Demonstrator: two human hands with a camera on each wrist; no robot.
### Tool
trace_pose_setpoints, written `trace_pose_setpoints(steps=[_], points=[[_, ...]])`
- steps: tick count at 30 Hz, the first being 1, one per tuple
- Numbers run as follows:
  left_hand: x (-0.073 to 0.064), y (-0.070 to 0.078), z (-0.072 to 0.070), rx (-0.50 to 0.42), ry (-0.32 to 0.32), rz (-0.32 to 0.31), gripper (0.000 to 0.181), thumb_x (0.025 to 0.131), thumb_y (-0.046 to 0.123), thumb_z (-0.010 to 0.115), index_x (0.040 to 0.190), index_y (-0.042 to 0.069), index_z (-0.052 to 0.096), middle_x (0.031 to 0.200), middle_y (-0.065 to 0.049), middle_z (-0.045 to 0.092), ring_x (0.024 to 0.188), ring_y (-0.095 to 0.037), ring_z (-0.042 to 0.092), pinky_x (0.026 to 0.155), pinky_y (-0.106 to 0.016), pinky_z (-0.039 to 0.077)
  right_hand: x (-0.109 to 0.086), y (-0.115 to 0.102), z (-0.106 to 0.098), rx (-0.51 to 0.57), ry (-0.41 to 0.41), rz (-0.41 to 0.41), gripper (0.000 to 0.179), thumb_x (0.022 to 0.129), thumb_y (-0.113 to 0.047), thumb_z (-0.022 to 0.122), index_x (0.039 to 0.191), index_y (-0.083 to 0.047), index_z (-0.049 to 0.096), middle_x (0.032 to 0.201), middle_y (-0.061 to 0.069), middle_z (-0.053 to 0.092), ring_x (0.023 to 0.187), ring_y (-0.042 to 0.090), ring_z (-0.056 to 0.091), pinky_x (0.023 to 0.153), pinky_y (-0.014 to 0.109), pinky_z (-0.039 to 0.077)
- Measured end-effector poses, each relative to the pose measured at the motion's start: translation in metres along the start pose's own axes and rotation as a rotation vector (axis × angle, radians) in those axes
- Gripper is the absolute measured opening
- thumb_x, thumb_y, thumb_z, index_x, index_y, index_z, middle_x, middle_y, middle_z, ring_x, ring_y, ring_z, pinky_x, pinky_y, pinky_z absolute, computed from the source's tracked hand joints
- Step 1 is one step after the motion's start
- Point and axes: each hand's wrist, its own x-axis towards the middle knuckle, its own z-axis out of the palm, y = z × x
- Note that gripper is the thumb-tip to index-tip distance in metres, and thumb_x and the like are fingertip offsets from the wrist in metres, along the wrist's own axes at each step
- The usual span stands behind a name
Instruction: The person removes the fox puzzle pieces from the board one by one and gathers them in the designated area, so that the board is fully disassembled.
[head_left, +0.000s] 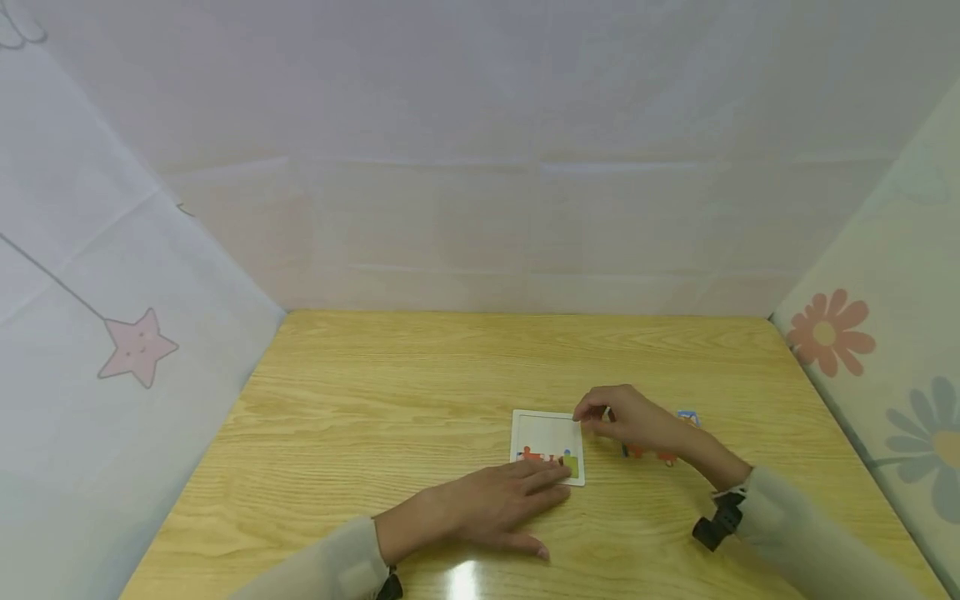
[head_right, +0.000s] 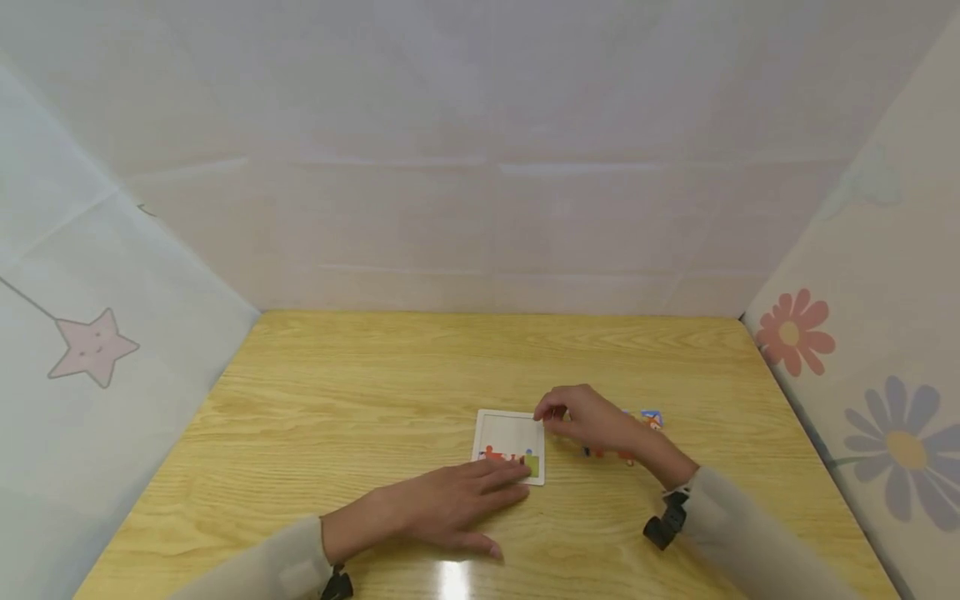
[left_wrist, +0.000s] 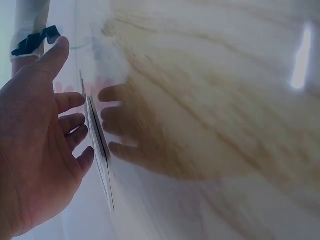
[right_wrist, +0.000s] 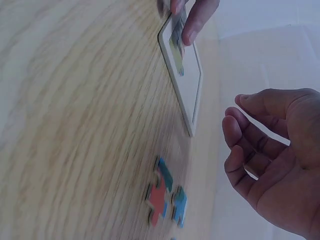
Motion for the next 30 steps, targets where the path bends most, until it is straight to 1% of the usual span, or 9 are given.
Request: trace_pose_setpoints(steps=[2, 6, 10, 14, 18, 25, 30], points=[[0.0, 0.002, -0.001, 0.001, -0.009, -0.007, 0.082, 0.107, 0.07, 0.033, 0.168, 0.015, 0.031, 0.177, -0.006, 0.021, 0.162, -0.021, 0.023, 0.128, -0.035, 0.03, 0.005, -0.003, 0.002, -0.004, -0.021, 0.001, 0.016, 0.102, -0.002, 0.068, 0.116, -0.005, 0.076, 0.109, 0.009, 0.076, 0.088, 0.004, 0.064, 0.075, 0.029, 0.058], [0.002, 0.007, -0.003, -0.004, -0.02, -0.023, 0.081, 0.108, 0.069, 0.03, 0.169, 0.016, 0.029, 0.177, -0.007, 0.019, 0.162, -0.022, 0.021, 0.129, -0.036, 0.028, 0.015, -0.008, 0.005, -0.008, -0.044, -0.034, 0.016, 0.103, -0.002, 0.067, 0.116, -0.003, 0.076, 0.111, 0.012, 0.076, 0.087, 0.006, 0.064, 0.074, 0.03, 0.059], [0.002, 0.01, -0.003, -0.004, -0.033, -0.026, 0.079, 0.11, 0.067, 0.026, 0.169, 0.015, 0.028, 0.178, -0.008, 0.015, 0.163, -0.023, 0.018, 0.129, -0.035, 0.026, 0.023, -0.009, 0.01, 0.011, -0.073, -0.049, 0.016, 0.104, -0.002, 0.066, 0.117, -0.002, 0.075, 0.112, 0.012, 0.076, 0.088, 0.007, 0.064, 0.075, 0.029, 0.058], [0.002, 0.014, -0.002, -0.003, -0.044, -0.024, 0.079, 0.11, 0.066, 0.025, 0.169, 0.015, 0.027, 0.178, -0.009, 0.014, 0.163, -0.022, 0.017, 0.129, -0.033, 0.025, 0.032, -0.009, 0.016, 0.028, -0.113, -0.06, 0.017, 0.104, -0.003, 0.066, 0.118, -0.002, 0.075, 0.112, 0.011, 0.077, 0.088, 0.006, 0.064, 0.076, 0.028, 0.057], [0.003, 0.016, -0.002, 0.003, -0.043, -0.026, 0.077, 0.111, 0.065, 0.024, 0.169, 0.015, 0.028, 0.178, -0.008, 0.014, 0.164, -0.021, 0.015, 0.129, -0.032, 0.024, 0.04, -0.009, 0.023, 0.019, -0.133, -0.081, 0.016, 0.104, -0.005, 0.067, 0.117, -0.003, 0.076, 0.111, 0.009, 0.077, 0.087, 0.003, 0.064, 0.076, 0.027, 0.057], [0.006, 0.018, -0.002, 0.021, -0.045, -0.029, 0.076, 0.111, 0.064, 0.023, 0.169, 0.016, 0.029, 0.178, -0.007, 0.015, 0.164, -0.02, 0.016, 0.129, -0.031, 0.026, 0.05, -0.014, 0.031, 0.053, -0.166, -0.069, 0.016, 0.104, -0.005, 0.067, 0.117, -0.003, 0.077, 0.111, 0.008, 0.077, 0.089, 0.005, 0.065, 0.078, 0.026, 0.057], [0.006, 0.018, -0.002, -0.004, -0.057, -0.034, 0.076, 0.111, 0.064, 0.023, 0.169, 0.016, 0.029, 0.178, -0.007, 0.015, 0.164, -0.02, 0.015, 0.129, -0.032, 0.026, 0.055, -0.017, 0.035, 0.068, -0.19, -0.058, 0.017, 0.104, -0.003, 0.067, 0.117, -0.002, 0.077, 0.107, 0.008, 0.078, 0.093, 0.01, 0.07, 0.082, 0.025, 0.058]])
